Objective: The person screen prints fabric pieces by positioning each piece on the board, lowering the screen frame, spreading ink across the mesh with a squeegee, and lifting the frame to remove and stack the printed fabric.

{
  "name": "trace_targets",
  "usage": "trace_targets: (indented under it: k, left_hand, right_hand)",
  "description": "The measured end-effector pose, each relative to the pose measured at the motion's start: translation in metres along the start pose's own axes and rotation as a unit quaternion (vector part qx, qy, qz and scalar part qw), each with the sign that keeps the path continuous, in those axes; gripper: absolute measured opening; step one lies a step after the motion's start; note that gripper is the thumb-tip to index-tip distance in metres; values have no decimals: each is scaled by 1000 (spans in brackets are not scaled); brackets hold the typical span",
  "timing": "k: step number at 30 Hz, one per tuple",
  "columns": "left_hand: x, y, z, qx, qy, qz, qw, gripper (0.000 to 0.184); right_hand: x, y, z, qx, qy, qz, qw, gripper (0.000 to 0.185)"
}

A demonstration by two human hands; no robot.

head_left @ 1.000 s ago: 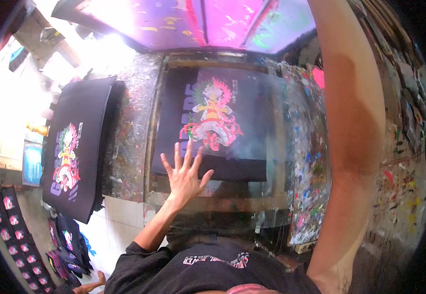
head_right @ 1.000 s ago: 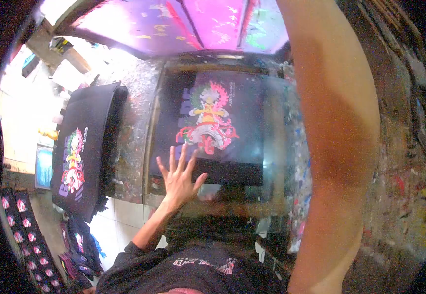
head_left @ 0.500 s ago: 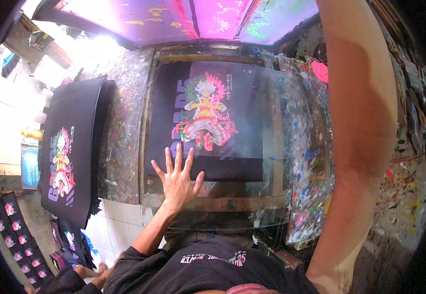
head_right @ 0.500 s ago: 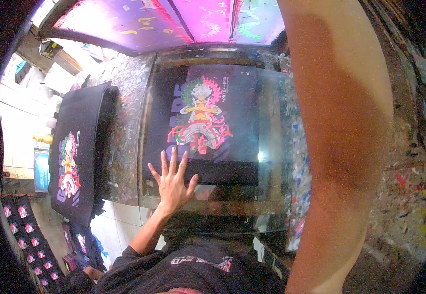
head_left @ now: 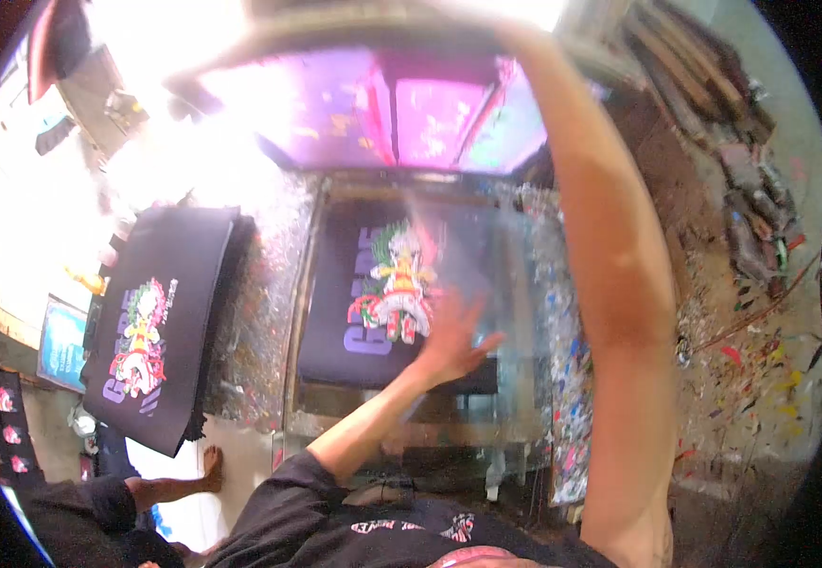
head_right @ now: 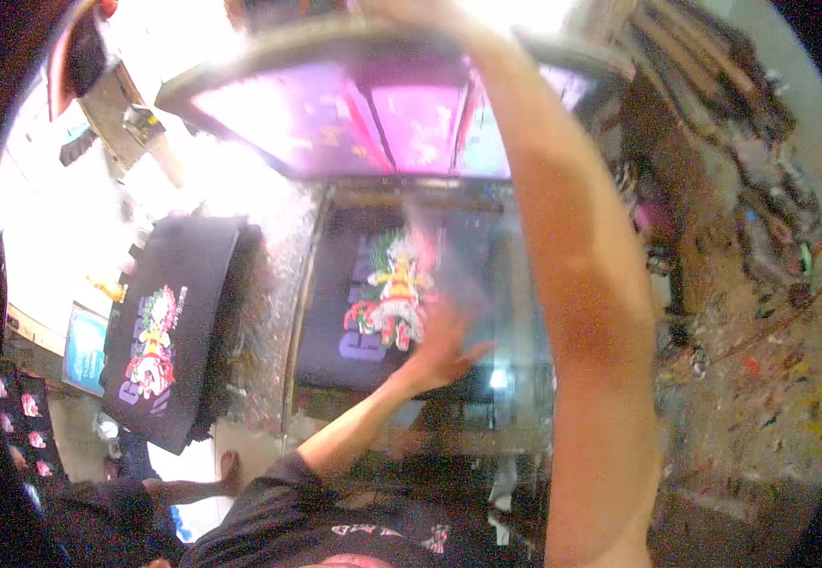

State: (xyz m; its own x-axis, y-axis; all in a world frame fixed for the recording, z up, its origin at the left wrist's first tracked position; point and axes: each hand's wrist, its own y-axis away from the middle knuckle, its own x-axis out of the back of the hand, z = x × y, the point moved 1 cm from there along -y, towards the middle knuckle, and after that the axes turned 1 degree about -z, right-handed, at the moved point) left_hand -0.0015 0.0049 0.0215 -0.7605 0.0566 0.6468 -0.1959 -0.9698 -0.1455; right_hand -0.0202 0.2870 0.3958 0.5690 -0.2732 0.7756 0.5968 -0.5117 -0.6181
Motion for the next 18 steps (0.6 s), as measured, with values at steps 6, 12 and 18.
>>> trace_targets:
  k: [6,12,18]
  left_hand:
    - [136,3,59,-165,-63,355,918,57]
    - [268,94,47,79,-415,238,874,52]
    - [139,198,-86,40,-368,36,928,56]
  right_hand:
    - [46,109,-107,-108,49,-115,986,64]
    - [-21,271,-169,-15,159,50,986,59]
    - [-123,387,-158,-109,-25,-275,955,42]
